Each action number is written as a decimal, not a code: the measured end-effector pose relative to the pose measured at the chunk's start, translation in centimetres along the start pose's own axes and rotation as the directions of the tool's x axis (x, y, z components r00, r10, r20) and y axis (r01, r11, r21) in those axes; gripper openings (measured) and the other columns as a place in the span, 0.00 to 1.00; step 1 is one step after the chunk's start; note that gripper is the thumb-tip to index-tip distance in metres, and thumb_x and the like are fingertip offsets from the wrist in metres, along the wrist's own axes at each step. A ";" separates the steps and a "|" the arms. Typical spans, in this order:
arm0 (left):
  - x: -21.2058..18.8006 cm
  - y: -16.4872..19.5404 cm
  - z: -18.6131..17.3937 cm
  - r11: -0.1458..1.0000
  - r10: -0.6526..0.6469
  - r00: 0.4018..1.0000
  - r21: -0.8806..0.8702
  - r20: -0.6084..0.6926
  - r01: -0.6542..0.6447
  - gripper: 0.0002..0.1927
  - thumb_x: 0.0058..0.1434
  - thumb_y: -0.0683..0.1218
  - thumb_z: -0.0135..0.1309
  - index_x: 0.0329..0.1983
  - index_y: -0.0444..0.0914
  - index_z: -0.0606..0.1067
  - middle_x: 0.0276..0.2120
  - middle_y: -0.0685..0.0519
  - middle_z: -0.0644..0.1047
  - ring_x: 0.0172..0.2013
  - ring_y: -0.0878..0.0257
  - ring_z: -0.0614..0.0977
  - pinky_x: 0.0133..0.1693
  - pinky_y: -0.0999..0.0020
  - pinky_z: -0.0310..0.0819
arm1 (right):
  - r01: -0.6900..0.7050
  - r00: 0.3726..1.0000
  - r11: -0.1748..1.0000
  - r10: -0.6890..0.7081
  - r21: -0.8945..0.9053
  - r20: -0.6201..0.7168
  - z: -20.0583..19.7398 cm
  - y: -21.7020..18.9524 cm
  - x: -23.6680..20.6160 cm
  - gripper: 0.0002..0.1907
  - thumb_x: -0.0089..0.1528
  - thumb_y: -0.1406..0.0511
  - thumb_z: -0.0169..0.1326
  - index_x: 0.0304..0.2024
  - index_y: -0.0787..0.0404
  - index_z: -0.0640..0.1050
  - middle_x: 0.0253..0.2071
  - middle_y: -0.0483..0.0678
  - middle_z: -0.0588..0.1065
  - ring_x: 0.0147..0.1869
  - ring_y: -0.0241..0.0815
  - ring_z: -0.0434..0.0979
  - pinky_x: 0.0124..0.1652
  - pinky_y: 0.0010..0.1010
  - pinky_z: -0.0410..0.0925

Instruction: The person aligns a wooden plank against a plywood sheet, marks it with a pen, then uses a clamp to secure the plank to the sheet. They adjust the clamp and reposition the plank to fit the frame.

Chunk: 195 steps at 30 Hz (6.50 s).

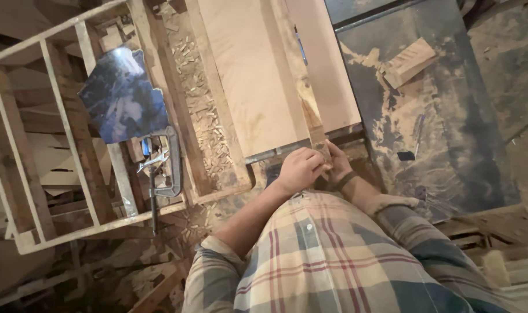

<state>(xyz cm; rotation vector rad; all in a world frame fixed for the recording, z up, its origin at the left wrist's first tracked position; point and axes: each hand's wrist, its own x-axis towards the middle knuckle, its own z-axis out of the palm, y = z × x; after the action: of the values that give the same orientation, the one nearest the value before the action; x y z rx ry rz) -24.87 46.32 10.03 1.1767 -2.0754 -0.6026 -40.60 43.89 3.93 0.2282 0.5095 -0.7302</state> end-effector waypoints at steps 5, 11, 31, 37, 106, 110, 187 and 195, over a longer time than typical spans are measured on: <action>0.4 0.3 0.1 0.996 -0.022 1.000 0.081 0.021 0.020 0.13 0.55 0.51 0.65 0.36 0.41 0.76 0.32 0.52 0.77 0.36 0.54 0.80 0.39 0.58 0.75 | 0.238 0.970 0.886 -0.233 -0.398 0.062 0.1 -0.1 -0.1 0.16 0.68 0.55 0.52 0.50 0.59 0.76 0.43 0.49 0.79 0.44 0.44 0.81 0.43 0.36 0.75; 1.3 0.6 0.1 0.978 0.085 0.995 0.186 0.054 -0.094 0.13 0.56 0.52 0.65 0.33 0.42 0.74 0.31 0.52 0.75 0.36 0.54 0.80 0.39 0.58 0.73 | 0.087 0.996 0.996 -0.087 0.003 -0.004 -1.9 -0.5 1.3 0.16 0.71 0.54 0.49 0.45 0.59 0.80 0.38 0.48 0.81 0.39 0.43 0.82 0.39 0.33 0.75; 2.2 2.4 -1.9 0.997 0.074 0.992 0.004 0.102 -0.074 0.11 0.54 0.44 0.59 0.41 0.38 0.77 0.37 0.50 0.79 0.42 0.51 0.80 0.46 0.58 0.75 | 0.125 0.992 0.990 -0.125 -0.070 0.005 -2.5 -0.1 0.9 0.16 0.71 0.55 0.47 0.44 0.59 0.79 0.39 0.47 0.81 0.42 0.39 0.82 0.42 0.32 0.75; 1.4 1.7 -0.9 0.959 0.059 0.991 0.269 0.118 -0.089 0.12 0.57 0.52 0.63 0.27 0.42 0.74 0.27 0.52 0.76 0.33 0.55 0.80 0.38 0.58 0.74 | 0.076 0.993 0.997 -0.077 0.022 0.086 -3.1 -0.1 1.2 0.17 0.73 0.56 0.48 0.47 0.60 0.80 0.41 0.48 0.82 0.41 0.42 0.82 0.37 0.31 0.74; -21.0 -4.4 2.7 0.710 -0.704 0.710 0.043 0.016 0.703 0.08 0.62 0.49 0.59 0.40 0.41 0.81 0.35 0.45 0.81 0.34 0.45 0.83 0.36 0.53 0.77 | 0.365 0.881 0.307 -0.418 -0.879 0.220 -9.3 0.9 0.1 0.15 0.68 0.74 0.56 0.58 0.63 0.75 0.52 0.45 0.77 0.55 0.36 0.77 0.51 0.28 0.73; -25.2 -3.0 5.1 0.690 -0.723 0.691 -0.015 0.015 0.723 0.08 0.61 0.48 0.59 0.41 0.41 0.81 0.38 0.44 0.82 0.38 0.44 0.83 0.41 0.54 0.78 | 0.347 0.903 0.565 -0.418 -0.748 0.103 -11.9 1.8 0.0 0.14 0.71 0.73 0.56 0.59 0.61 0.77 0.52 0.46 0.78 0.54 0.38 0.79 0.51 0.30 0.74; -32.5 -27.4 23.1 0.270 -0.525 0.621 -0.578 0.582 0.770 0.13 0.60 0.44 0.63 0.47 0.35 0.80 0.36 0.56 0.84 0.40 0.65 0.84 0.45 0.67 0.79 | 0.612 0.761 0.740 -0.647 -0.279 -0.048 -19.8 4.0 12.0 0.38 0.65 0.41 0.42 0.66 0.61 0.71 0.64 0.53 0.72 0.65 0.51 0.72 0.62 0.57 0.64; -15.6 -9.8 7.7 0.882 -0.323 0.940 -0.324 0.110 0.341 0.13 0.67 0.50 0.56 0.50 0.39 0.76 0.40 0.40 0.81 0.41 0.42 0.84 0.42 0.55 0.78 | 0.594 0.754 0.615 -0.651 -0.518 0.092 -17.3 3.9 10.2 0.27 0.62 0.51 0.56 0.56 0.60 0.71 0.51 0.51 0.74 0.54 0.47 0.75 0.53 0.48 0.72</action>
<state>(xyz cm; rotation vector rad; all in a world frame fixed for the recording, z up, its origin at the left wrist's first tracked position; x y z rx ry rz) -19.27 55.70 -6.71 1.3268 -1.7254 -1.1175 -37.75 47.26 -16.03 -0.4650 0.8925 -1.2375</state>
